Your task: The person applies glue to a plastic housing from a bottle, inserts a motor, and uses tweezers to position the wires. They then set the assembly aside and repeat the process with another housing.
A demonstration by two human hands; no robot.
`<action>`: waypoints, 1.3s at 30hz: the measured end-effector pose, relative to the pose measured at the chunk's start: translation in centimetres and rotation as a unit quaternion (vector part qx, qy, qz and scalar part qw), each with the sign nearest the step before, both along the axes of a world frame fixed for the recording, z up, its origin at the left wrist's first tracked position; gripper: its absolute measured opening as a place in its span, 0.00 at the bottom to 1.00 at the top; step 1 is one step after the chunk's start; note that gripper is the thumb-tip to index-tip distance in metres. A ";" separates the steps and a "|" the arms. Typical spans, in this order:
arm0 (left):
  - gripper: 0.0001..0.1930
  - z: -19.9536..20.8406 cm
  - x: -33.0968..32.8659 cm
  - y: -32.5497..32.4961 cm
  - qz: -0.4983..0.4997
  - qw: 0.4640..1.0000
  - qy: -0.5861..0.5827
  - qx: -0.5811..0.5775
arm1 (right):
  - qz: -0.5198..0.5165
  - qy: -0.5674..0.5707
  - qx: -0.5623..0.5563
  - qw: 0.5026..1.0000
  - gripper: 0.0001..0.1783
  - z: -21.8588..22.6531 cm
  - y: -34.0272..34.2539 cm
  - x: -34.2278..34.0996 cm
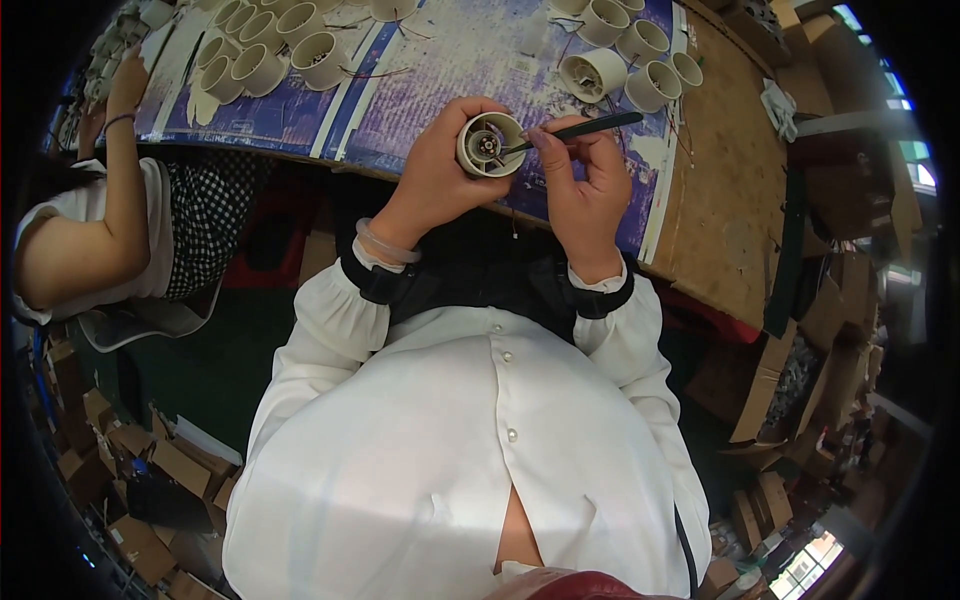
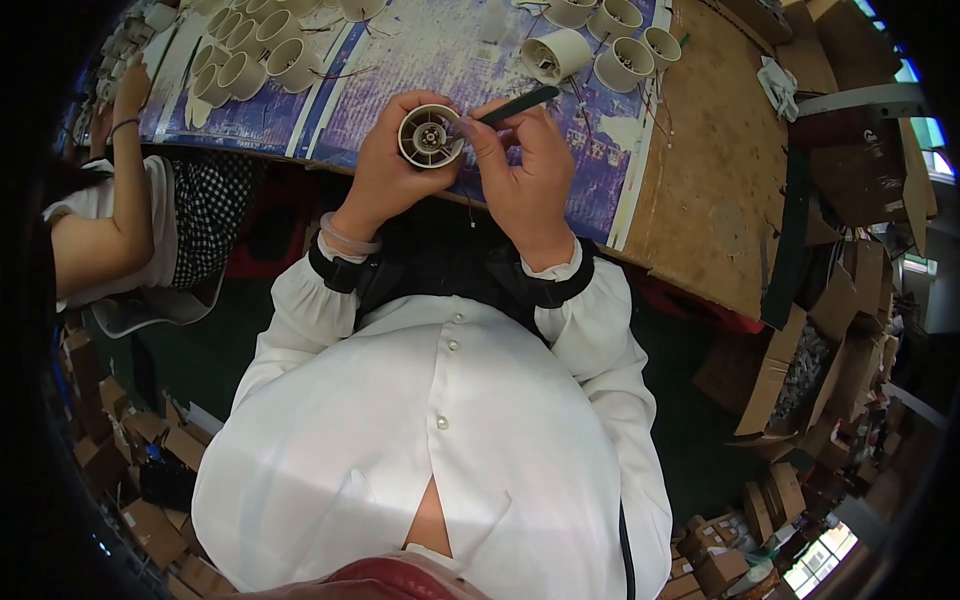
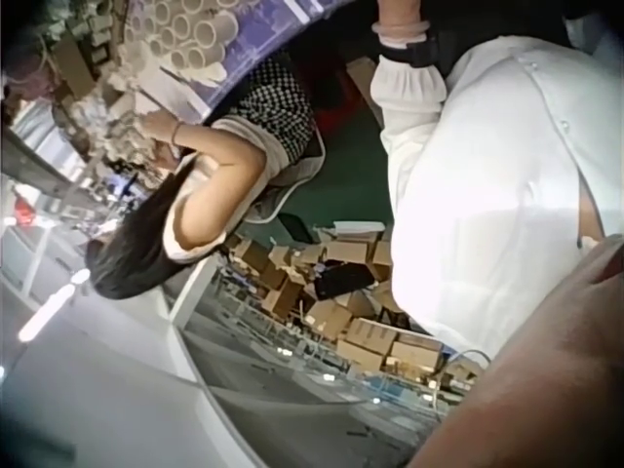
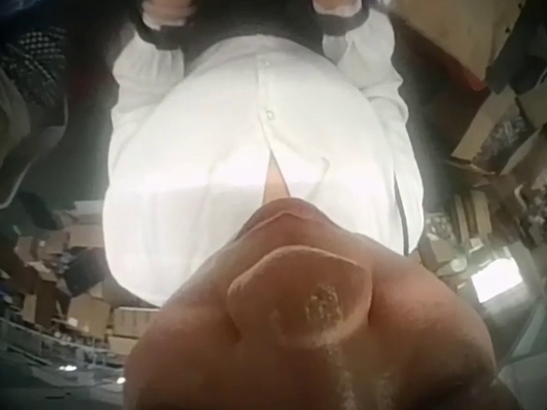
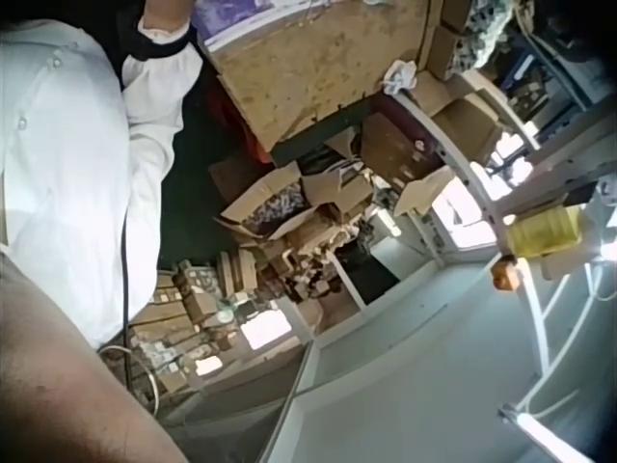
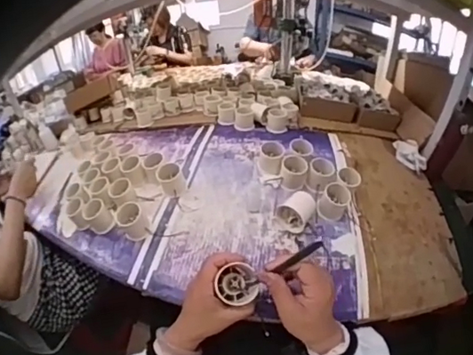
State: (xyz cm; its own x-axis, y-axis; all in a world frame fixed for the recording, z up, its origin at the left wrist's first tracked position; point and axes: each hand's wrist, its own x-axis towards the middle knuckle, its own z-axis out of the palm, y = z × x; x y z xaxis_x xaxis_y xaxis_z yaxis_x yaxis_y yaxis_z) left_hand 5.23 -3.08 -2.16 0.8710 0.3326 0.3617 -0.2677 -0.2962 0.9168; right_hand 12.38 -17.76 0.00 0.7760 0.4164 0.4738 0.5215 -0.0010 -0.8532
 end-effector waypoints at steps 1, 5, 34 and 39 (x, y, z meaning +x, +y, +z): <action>0.29 -0.1 0.0 0.0 0.000 1.000 0.000 0.000 | -0.006 -0.019 0.005 1.000 0.07 0.0 0.1 -0.1; 0.28 -0.3 0.0 0.1 -0.003 1.000 0.015 0.002 | -0.031 -0.072 0.008 0.997 0.06 0.1 0.3 -0.6; 0.30 -0.8 0.1 0.0 0.015 1.000 -0.005 -0.002 | -0.039 -0.114 -0.003 0.993 0.07 -0.2 0.0 -0.6; 0.30 -0.8 0.1 0.1 0.018 1.000 -0.007 0.009 | -0.032 -0.104 -0.003 0.994 0.07 -0.4 0.0 -0.6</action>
